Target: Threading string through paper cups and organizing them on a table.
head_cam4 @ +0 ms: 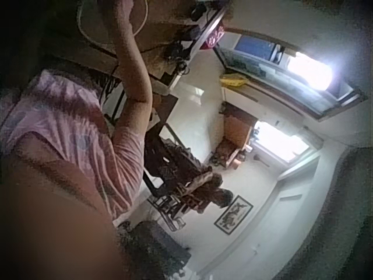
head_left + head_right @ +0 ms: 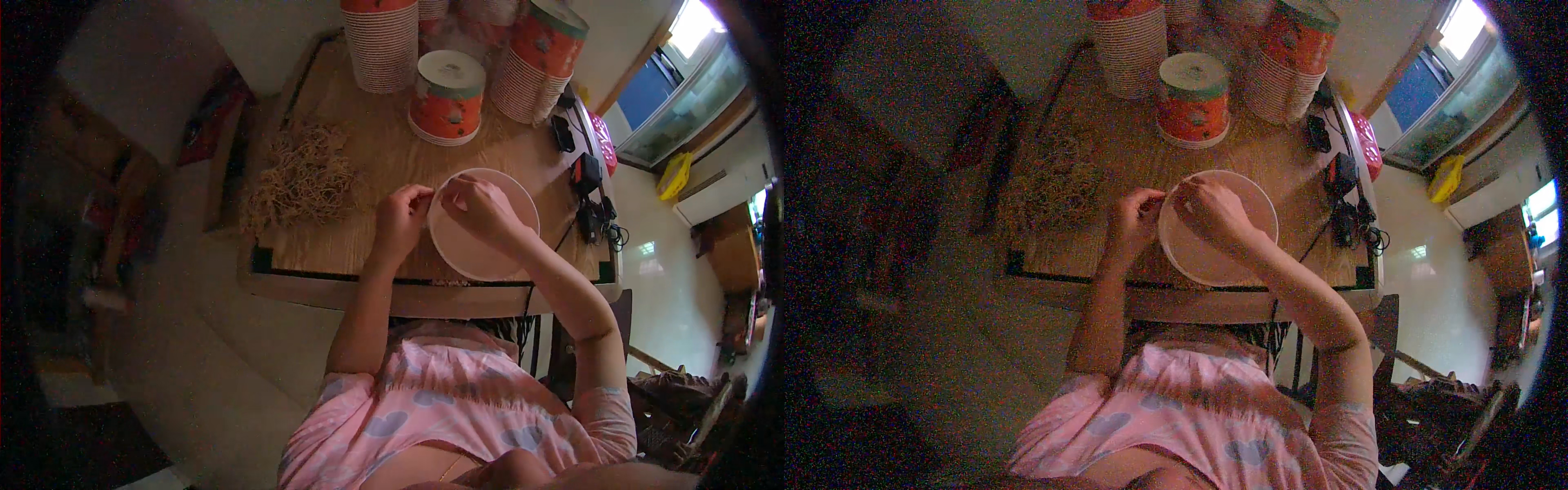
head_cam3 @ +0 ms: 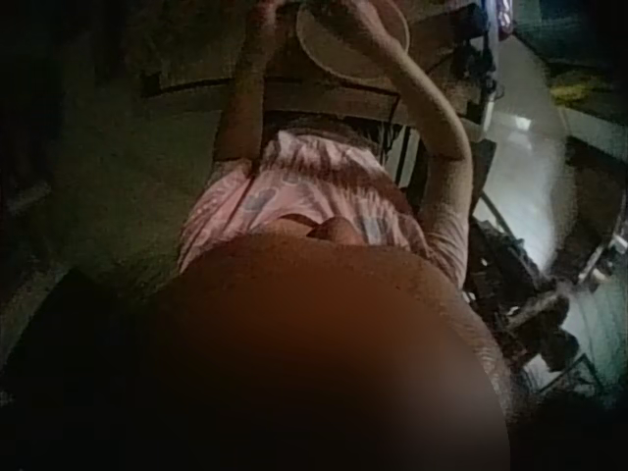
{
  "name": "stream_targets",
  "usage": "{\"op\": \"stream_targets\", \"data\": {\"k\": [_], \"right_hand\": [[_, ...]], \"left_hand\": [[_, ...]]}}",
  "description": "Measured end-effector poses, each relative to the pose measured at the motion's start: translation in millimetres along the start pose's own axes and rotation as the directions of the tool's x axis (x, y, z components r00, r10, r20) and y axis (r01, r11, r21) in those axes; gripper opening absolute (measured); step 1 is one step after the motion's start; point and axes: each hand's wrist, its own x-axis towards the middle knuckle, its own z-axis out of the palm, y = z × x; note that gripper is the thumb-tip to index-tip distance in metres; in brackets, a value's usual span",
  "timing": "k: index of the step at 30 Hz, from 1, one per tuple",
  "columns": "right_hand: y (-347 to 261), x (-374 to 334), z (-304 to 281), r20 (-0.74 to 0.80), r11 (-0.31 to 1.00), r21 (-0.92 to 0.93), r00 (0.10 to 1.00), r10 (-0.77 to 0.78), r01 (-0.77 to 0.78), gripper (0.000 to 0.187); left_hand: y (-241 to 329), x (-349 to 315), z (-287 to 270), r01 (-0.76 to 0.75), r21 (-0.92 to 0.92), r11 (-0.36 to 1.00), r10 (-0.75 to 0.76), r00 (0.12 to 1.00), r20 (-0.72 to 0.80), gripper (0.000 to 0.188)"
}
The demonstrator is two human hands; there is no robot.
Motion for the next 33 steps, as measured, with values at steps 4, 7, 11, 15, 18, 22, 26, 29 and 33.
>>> {"op": "stream_targets", "data": {"k": [4,7,11,15,18,22,26,29,33], "right_hand": [[4,1,4,-0.012,1.0,-0.006,1.0,0.001,-0.001,0.017],[-1,3,1,-0.001,0.999,-0.041,1.0,0.021,-0.021,0.016],[-3,4,1,0.001,0.997,-0.048,0.999,0.052,-0.052,0.016],[-2,3,-1,0.074,0.997,-0.028,0.995,0.069,-0.067,0.015],[-1,-2,-4,-0.019,0.983,0.182,0.999,0.031,-0.027,0.018],[-36,-12,-36,0.142,0.98,0.127,0.981,0.133,-0.152,0.022],[-56,-28,-7,0.159,0.988,0.074,0.977,-0.146,0.135,0.03],[-72,-32,17,0.233,0.785,-0.404,0.882,-0.409,0.47,0.037],[-86,-24,19,0.345,0.592,-0.614,0.852,-0.394,0.522,0.037]], "left_hand": [[-6,-1,1,0.052,-0.049,0.997,-0.051,0.998,0.024,0.014],[-5,-1,2,0.01,-0.123,0.992,-0.01,1.0,-0.002,0.015],[-5,0,1,-0.035,-0.087,0.996,0.038,0.999,0.032,0.016],[-13,0,1,0.039,-0.1,0.994,-0.034,0.998,0.057,0.015],[-18,-1,2,0.073,-0.254,0.964,-0.077,0.997,-0.004,0.011],[-12,1,-7,0.418,-0.484,0.769,-0.392,0.906,0.16,0.009],[-18,3,-1,0.44,-0.639,0.631,-0.382,0.893,0.238,0.008],[-19,13,6,0.498,-0.666,0.555,-0.356,0.866,0.351,0.01],[-26,24,5,0.599,-0.563,0.57,-0.375,0.799,0.47,0.013]]}}
